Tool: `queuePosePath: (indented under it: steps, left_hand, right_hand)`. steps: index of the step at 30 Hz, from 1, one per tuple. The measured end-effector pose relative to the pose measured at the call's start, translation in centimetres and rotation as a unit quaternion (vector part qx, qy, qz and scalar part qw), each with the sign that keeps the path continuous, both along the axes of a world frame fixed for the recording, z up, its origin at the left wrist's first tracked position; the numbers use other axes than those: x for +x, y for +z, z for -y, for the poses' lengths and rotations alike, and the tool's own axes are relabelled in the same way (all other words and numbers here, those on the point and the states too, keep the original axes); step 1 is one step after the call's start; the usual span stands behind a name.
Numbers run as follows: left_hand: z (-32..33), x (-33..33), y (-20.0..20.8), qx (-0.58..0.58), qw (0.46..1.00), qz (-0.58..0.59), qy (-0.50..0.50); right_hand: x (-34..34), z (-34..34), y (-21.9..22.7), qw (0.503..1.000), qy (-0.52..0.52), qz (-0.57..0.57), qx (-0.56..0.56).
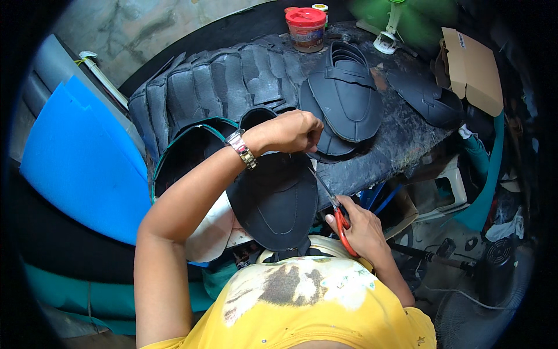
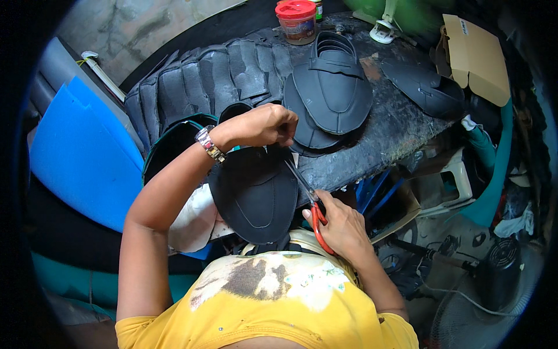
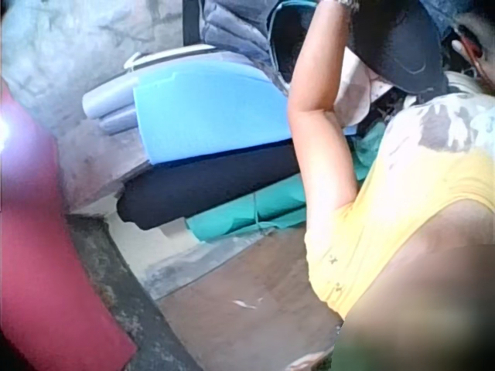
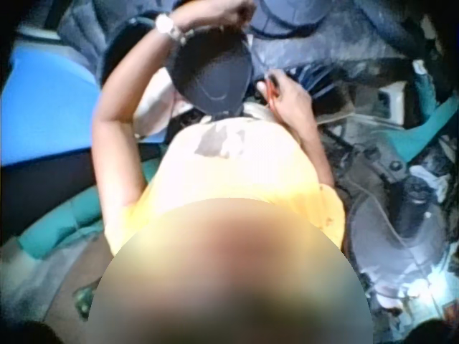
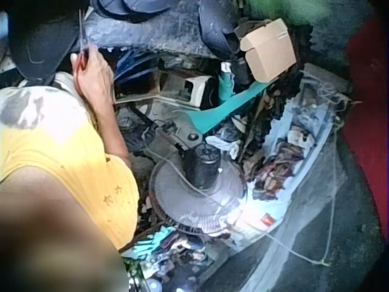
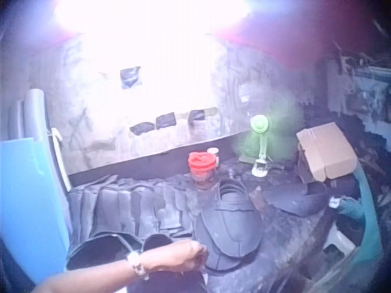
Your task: The person uses red-handled shears to trim excess material from the edges of black shoe uppers. They repeatedly pick up each upper, cut along the perimeter, and place the trimmed pieces into a stack on the workbench.
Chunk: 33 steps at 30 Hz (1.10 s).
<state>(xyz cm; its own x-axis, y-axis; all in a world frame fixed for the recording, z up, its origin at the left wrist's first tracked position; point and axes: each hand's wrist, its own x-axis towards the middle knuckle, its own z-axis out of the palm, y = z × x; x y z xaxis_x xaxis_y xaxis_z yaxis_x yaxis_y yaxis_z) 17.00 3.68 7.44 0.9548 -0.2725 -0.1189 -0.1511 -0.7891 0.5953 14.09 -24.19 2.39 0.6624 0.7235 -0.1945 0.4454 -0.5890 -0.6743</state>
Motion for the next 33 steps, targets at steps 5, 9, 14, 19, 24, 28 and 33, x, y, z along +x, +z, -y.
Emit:
queuePosePath:
  steps: [5, 9, 14, 19, 24, 28, 33]
  left_hand:
    - [0.2, 0.0, 0.5, -0.053, 0.997, -0.035, 0.042]
    - [0.3, 0.0, 0.4, -0.048, 0.997, -0.031, 0.043]
    - [0.1, 0.0, 0.4, -0.091, 0.993, -0.02, 0.068]
    - [0.0, -0.1, 0.8, -0.012, 0.994, -0.101, 0.024]
    - [1.5, -0.8, 0.1, 0.249, 0.965, -0.051, -0.064]
    - [1.8, -0.7, -0.6, 0.279, 0.956, -0.06, -0.074]
    - [1.0, -0.9, -0.9, 0.245, 0.966, -0.031, -0.08]
  right_hand:
    - [0.3, -1.6, -0.3, 0.999, 0.015, 0.032, 0.029]
    - [0.3, -2.3, -0.7, 0.998, 0.015, 0.015, 0.061]
    - [0.3, -1.8, -0.5, 0.996, -0.005, -0.019, 0.088]
    - [0.4, -0.4, 0.3, 0.999, 0.017, -0.05, -0.013]
    - [0.0, 0.2, 0.2, 0.999, 0.03, -0.036, -0.022]
    - [-0.3, 0.0, -0.2, 0.999, 0.018, -0.01, -0.029]
    - [-0.6, -0.8, -0.6, 0.999, 0.034, -0.01, -0.005]
